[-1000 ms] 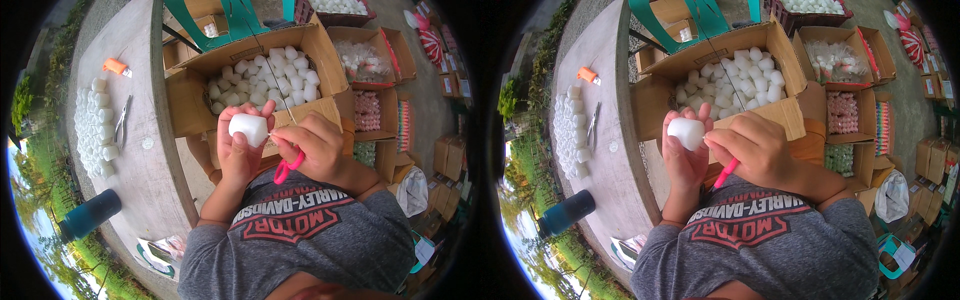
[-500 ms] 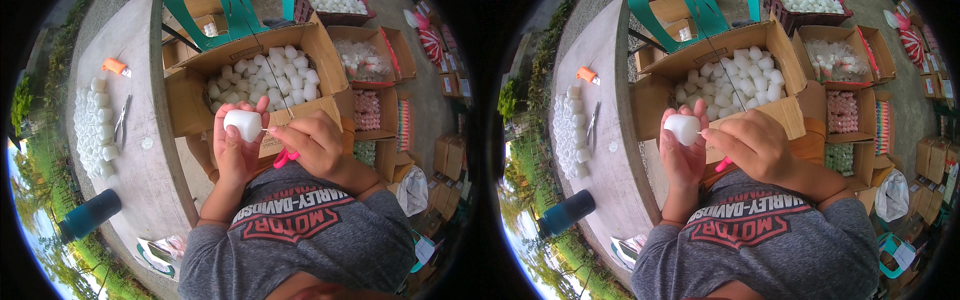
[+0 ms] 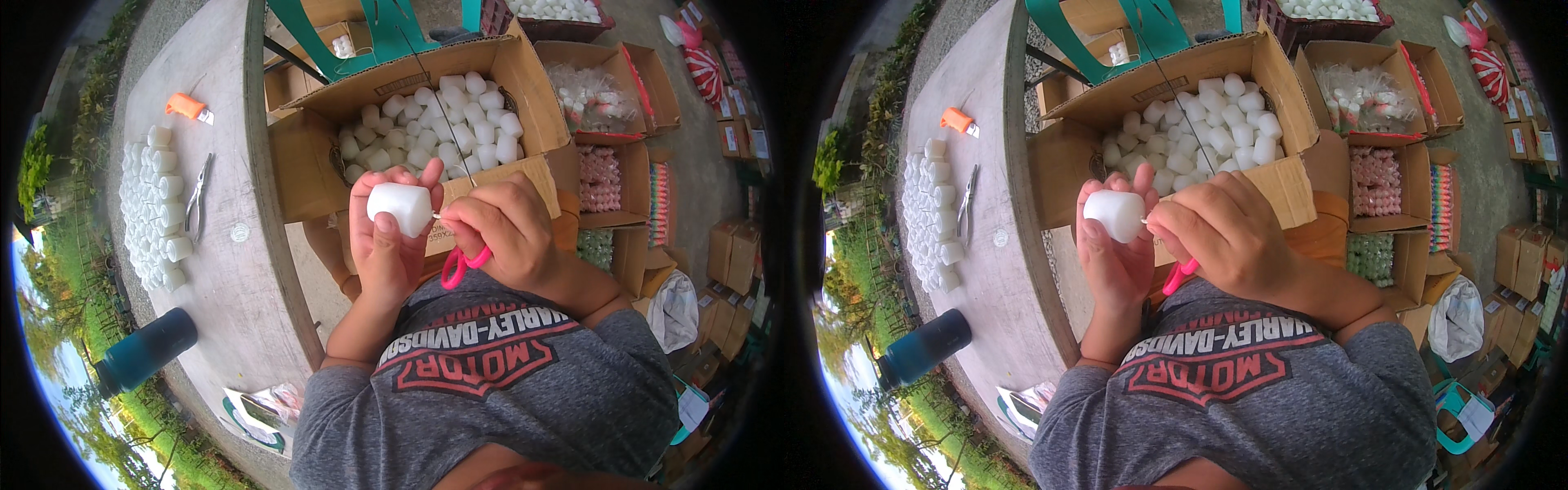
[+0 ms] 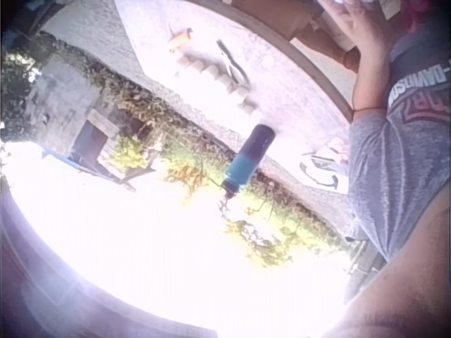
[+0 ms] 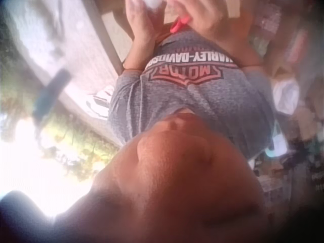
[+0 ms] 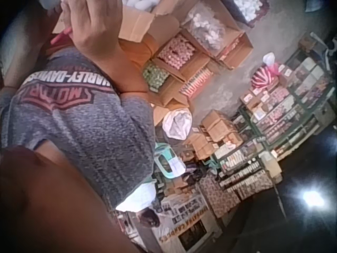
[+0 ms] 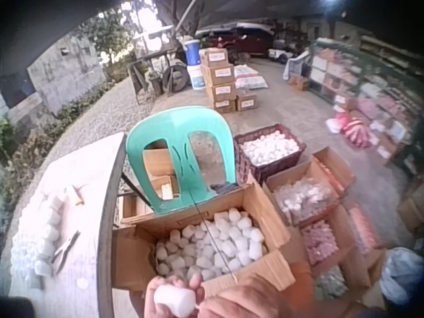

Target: The person inserts a wick into small white cylindrical candles using a pink-handled tool, then trims the wick with scissors. The person repeats this process for multiple candles taken from a cardboard box.

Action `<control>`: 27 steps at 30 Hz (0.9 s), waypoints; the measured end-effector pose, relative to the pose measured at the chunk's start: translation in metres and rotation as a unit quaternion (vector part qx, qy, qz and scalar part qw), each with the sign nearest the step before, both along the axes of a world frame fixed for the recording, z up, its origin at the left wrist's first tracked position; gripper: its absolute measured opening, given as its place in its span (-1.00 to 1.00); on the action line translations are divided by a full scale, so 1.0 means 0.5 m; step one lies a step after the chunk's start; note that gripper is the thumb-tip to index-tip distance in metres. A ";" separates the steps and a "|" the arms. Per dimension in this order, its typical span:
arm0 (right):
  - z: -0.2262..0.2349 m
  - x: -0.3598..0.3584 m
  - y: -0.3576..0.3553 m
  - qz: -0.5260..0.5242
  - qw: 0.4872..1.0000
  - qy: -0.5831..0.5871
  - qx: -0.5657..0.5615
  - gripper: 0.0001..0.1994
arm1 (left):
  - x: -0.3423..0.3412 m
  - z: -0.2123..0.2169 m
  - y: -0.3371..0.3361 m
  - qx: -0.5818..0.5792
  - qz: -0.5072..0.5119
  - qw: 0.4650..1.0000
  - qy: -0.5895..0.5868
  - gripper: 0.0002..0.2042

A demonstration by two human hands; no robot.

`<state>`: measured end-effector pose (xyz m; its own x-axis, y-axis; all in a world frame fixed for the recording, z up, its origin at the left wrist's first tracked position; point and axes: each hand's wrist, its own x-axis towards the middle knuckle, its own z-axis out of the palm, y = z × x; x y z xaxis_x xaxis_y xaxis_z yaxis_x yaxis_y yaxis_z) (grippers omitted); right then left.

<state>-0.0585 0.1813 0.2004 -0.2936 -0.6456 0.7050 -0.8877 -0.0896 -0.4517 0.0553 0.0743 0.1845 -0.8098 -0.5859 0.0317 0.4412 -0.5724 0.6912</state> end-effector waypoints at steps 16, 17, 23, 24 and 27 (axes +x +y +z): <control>0.025 -0.017 0.020 -0.058 0.997 -0.044 -0.013 -0.84 | 0.006 -0.015 -0.044 -0.258 0.191 0.943 -0.090 -0.35; 0.028 -0.020 0.023 -0.059 0.997 -0.044 -0.009 -0.84 | 0.012 -0.011 -0.047 -0.363 0.195 0.901 -0.135 -0.30; 0.049 -0.008 0.022 -0.023 0.999 0.019 0.046 -0.80 | 0.009 -0.024 -0.045 -0.622 0.202 0.734 -0.186 -0.22; 0.047 -0.005 0.018 -0.030 0.998 0.025 0.041 -0.79 | 0.007 -0.023 -0.042 -0.636 0.202 0.722 -0.184 -0.23; 0.042 0.000 0.018 -0.030 0.998 0.028 0.051 -0.80 | -0.005 -0.020 -0.041 -0.675 0.248 0.668 -0.190 -0.32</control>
